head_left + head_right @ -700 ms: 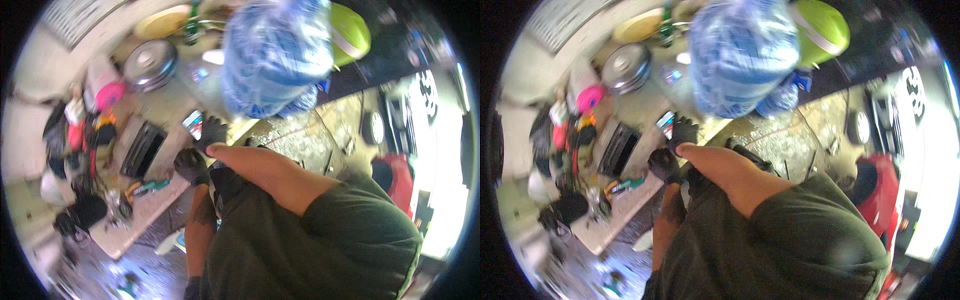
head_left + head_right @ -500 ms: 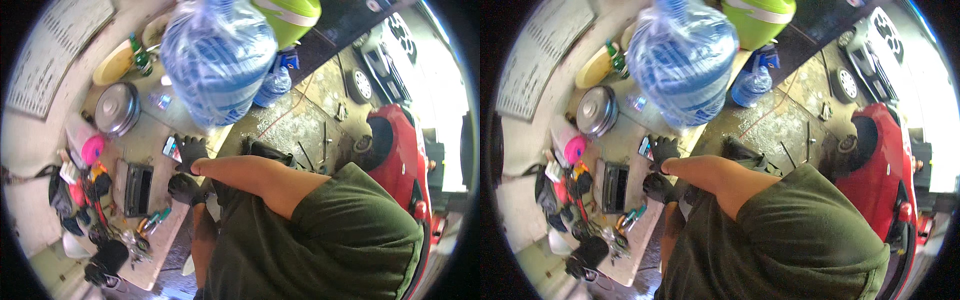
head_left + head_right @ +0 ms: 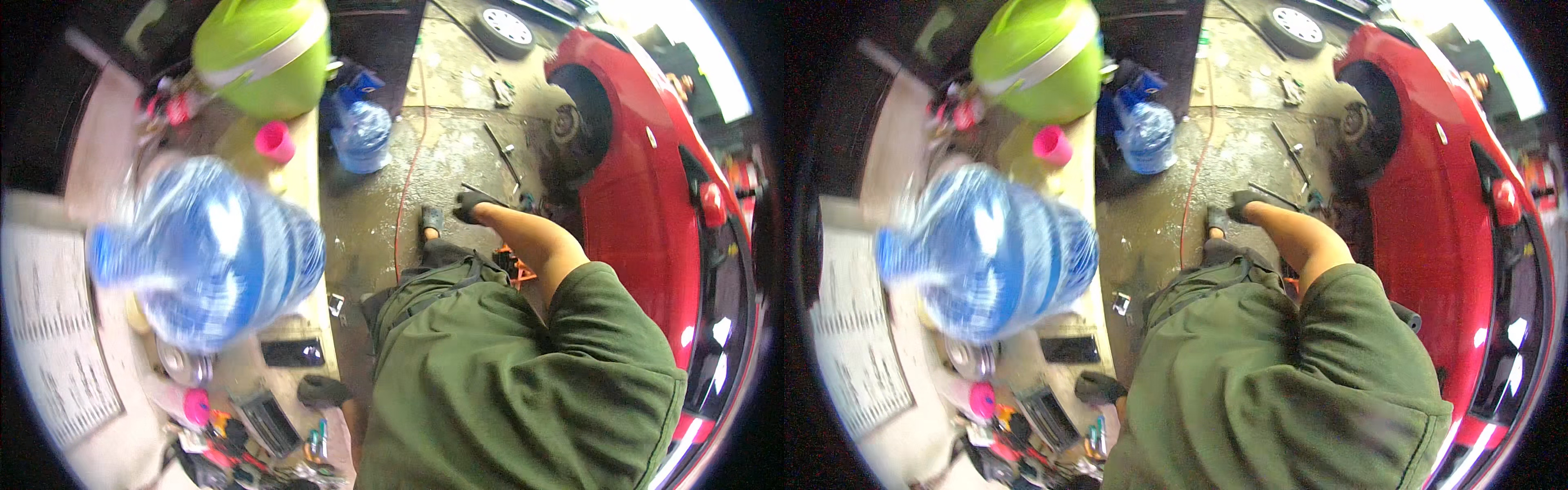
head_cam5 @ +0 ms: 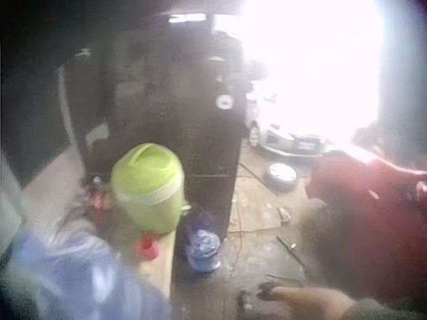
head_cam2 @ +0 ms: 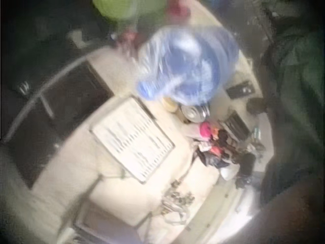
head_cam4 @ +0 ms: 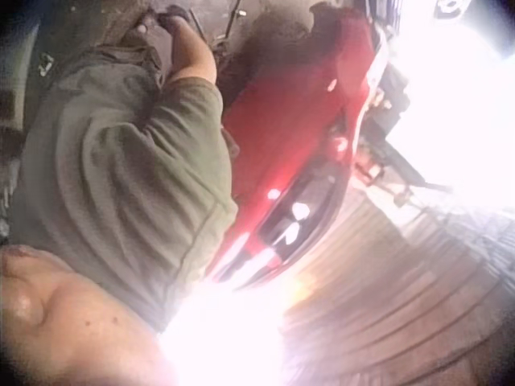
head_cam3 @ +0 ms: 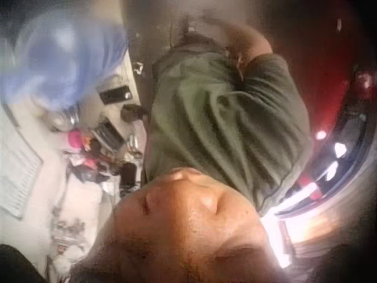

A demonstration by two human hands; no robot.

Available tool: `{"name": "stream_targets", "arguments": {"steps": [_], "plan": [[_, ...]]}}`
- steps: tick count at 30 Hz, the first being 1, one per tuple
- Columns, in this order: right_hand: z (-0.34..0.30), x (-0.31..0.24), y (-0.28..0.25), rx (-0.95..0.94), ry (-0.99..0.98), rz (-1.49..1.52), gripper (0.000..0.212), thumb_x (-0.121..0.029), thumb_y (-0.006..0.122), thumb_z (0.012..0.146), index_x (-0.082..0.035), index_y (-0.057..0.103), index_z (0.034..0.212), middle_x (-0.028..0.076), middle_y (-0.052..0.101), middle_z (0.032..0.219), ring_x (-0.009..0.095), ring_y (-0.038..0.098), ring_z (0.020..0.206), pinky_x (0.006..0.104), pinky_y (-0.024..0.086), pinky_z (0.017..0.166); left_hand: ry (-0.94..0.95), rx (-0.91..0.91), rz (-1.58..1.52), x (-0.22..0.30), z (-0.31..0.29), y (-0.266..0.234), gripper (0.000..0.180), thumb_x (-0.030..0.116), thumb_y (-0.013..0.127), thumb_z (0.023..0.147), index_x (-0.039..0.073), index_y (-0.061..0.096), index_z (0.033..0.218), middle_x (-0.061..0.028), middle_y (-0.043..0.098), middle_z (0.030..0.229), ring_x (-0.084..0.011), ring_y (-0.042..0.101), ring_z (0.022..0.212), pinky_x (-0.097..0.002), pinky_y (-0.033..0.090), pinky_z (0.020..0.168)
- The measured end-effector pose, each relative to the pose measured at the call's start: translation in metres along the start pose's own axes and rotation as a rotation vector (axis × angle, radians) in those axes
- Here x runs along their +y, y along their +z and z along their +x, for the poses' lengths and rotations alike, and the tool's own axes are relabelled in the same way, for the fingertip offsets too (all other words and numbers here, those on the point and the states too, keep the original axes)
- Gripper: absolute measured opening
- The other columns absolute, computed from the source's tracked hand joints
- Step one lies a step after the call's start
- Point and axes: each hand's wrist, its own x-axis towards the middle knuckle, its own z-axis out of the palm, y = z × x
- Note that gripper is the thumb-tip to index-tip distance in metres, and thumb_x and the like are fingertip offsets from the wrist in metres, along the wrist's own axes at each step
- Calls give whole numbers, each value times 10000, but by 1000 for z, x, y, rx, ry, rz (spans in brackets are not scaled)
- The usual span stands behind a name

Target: The person removes a wheel from a red car, uses a torque wrench on the hub, and then reinstalls the wheel, tightening the lug nuts by hand. The person also briefly wipes the car's hood and windshield.

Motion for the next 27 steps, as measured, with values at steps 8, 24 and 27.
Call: {"name": "stream_targets", "arguments": {"steps": [8, 24, 27], "plan": [[19, 322, 114, -14, 568, 263, 276, -297, 604, 737, -49, 664, 841, 175, 649, 788, 257, 593, 660, 388, 502, 631, -49, -631, -72, 111, -9, 66, 173, 227, 604, 898, 61, 609, 851, -84, 595, 800, -239, 564, 747, -364, 443, 671], [89, 371, -45, 284, 370, 996, 296, -279, 621, 812, -10, 654, 932, 88, 634, 777, 141, 573, 688, 329, 449, 596, -262, -1759, -835, 571, 145, 237, 278, 330, 570, 922, 61, 631, 961, -60, 625, 897, -192, 591, 797, -323, 471, 701], [63, 387, -19, 320, 590, 1319, 239, -245, 611, 827, -19, 653, 895, 62, 628, 778, 118, 566, 689, 280, 444, 573, -158, -1737, -779, 729, 147, 198, 294, 316, 544, 903, 42, 620, 973, -45, 619, 858, -144, 594, 721, -264, 473, 618]]}}
